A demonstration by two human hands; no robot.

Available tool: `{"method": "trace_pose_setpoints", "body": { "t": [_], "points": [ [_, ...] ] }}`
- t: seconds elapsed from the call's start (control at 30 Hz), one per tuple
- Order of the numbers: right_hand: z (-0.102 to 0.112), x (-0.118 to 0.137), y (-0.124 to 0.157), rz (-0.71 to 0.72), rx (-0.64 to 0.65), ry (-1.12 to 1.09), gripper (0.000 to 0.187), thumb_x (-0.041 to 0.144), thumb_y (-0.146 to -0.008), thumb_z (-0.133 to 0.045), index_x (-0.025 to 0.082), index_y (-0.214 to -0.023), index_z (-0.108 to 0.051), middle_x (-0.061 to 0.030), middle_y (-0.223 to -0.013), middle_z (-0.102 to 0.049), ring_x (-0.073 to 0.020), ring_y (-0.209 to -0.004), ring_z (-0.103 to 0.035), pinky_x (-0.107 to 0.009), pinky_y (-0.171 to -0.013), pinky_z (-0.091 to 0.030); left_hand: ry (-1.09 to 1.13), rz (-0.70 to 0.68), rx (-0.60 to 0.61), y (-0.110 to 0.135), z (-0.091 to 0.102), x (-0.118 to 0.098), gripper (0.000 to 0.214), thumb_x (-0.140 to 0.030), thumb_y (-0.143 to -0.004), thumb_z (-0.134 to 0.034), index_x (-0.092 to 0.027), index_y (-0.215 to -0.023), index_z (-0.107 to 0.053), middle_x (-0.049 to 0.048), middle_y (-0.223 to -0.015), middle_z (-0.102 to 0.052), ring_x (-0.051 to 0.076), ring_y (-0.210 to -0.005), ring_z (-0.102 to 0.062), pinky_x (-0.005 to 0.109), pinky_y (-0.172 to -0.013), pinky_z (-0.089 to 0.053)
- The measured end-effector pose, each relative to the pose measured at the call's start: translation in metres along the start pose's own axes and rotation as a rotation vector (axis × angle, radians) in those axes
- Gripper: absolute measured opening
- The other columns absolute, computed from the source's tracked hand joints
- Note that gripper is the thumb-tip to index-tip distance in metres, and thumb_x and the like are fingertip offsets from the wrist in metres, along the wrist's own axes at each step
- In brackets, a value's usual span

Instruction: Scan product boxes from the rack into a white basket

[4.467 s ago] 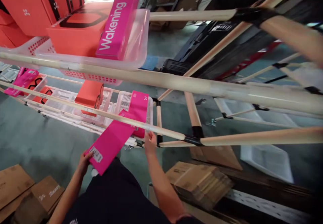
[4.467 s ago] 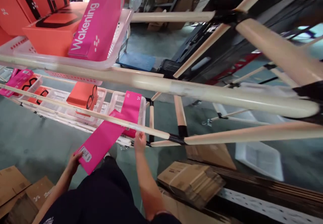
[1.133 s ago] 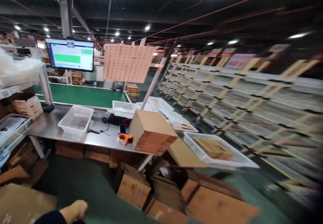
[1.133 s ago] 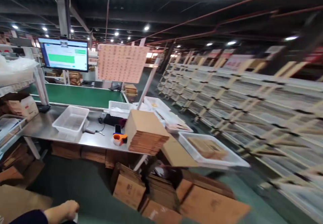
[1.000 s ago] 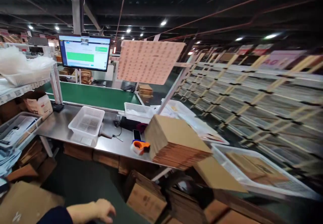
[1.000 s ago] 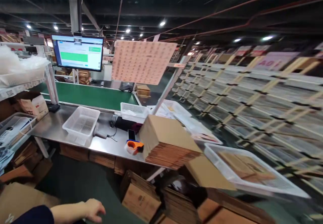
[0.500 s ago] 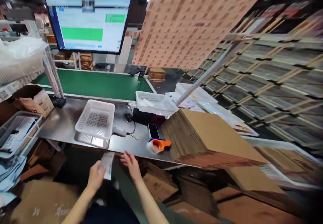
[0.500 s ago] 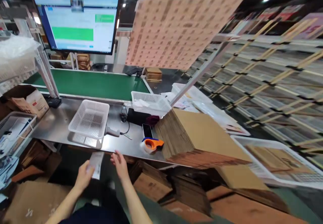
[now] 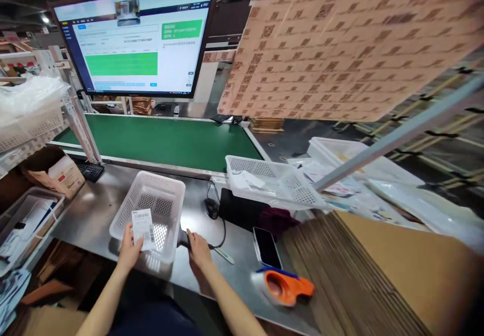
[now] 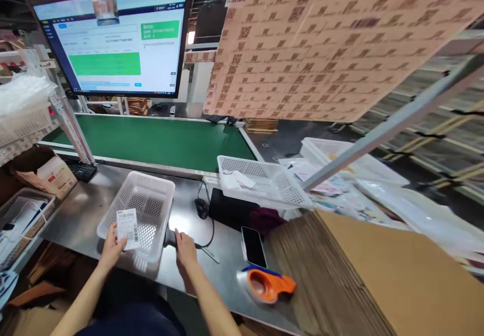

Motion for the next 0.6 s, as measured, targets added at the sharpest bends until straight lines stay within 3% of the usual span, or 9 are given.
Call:
{"method": "trace_pose_setpoints", "body": {
  "t": [0.1, 0.2, 0.3, 0.37, 0.47, 0.6],
  "points": [
    [-0.001, -0.002, -0.012, 0.005, 0.023, -0.017, 0.086, -0.002, -0.086, -0.055, 0.026, -0.167, -0.061, -0.0124, -0.143, -0.073, -0.0316, -0.136, -0.066, -0.035, -0.112, -0.048, -0.008, -0.024, 0.034, -0.048, -0.015, -0.011, 0.071, -0.042, -0.070, -0.085, -0.022, -0.132, -0.057, 0.0144, -0.118, -0.085, 0.033, -0.109, -0.084, 0.047, -0.098, -0.067],
    [0.011, -0.021, -0.016, -0.140, -0.001, -0.041, 0.076, 0.001, -0.089, -0.053, 0.019, -0.163, -0.063, -0.0180, -0.137, -0.074, -0.0335, -0.133, -0.067, -0.039, -0.109, -0.048, -0.036, 0.046, 0.070, -0.091, -0.024, -0.011, 0.061, -0.036, -0.067, -0.083, -0.022, -0.121, -0.059, 0.0160, -0.116, -0.084, 0.037, -0.110, -0.084, 0.054, -0.103, -0.067],
    [0.039, -0.048, -0.013, -0.318, -0.054, -0.092, 0.065, 0.011, -0.099, -0.051, 0.011, -0.164, -0.058, -0.0238, -0.139, -0.073, -0.0375, -0.131, -0.069, -0.041, -0.103, -0.051, -0.111, 0.067, 0.072, -0.127, -0.024, -0.011, 0.048, -0.027, -0.072, -0.082, -0.024, -0.116, -0.063, 0.0158, -0.122, -0.082, 0.036, -0.116, -0.082, 0.054, -0.109, -0.065],
    [0.068, -0.054, -0.009, -0.375, -0.109, -0.182, 0.062, 0.020, -0.103, -0.055, 0.014, -0.164, -0.055, -0.0219, -0.138, -0.075, -0.0378, -0.127, -0.072, -0.039, -0.096, -0.052, -0.164, 0.055, 0.100, -0.147, -0.026, -0.014, 0.039, -0.023, -0.076, -0.082, -0.022, -0.112, -0.066, 0.0161, -0.123, -0.082, 0.036, -0.119, -0.081, 0.054, -0.113, -0.063],
    [0.122, -0.019, -0.002, -0.291, -0.186, -0.288, 0.050, 0.029, -0.102, -0.066, 0.020, -0.151, -0.064, -0.0157, -0.125, -0.081, -0.0356, -0.114, -0.076, -0.035, -0.083, -0.048, -0.201, 0.020, 0.161, -0.174, -0.038, -0.024, 0.030, -0.017, -0.080, -0.080, -0.018, -0.108, -0.069, 0.0187, -0.120, -0.083, 0.036, -0.116, -0.081, 0.054, -0.114, -0.062],
    [0.171, 0.088, 0.010, -0.076, -0.134, -0.250, 0.039, 0.030, -0.096, -0.073, 0.022, -0.134, -0.067, -0.0105, -0.108, -0.082, -0.0293, -0.094, -0.074, -0.032, -0.071, -0.032, -0.216, -0.049, 0.212, -0.200, -0.059, -0.035, 0.020, -0.015, -0.084, -0.076, -0.016, -0.103, -0.070, 0.0192, -0.115, -0.085, 0.034, -0.111, -0.082, 0.051, -0.109, -0.063]
  ]
}}
Point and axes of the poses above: each hand's wrist, its own y-axis away from the middle knuckle, its own z-axis out of the back of the hand, x = y × z, the point moved 9 cm from there along -y, towards the middle knuckle
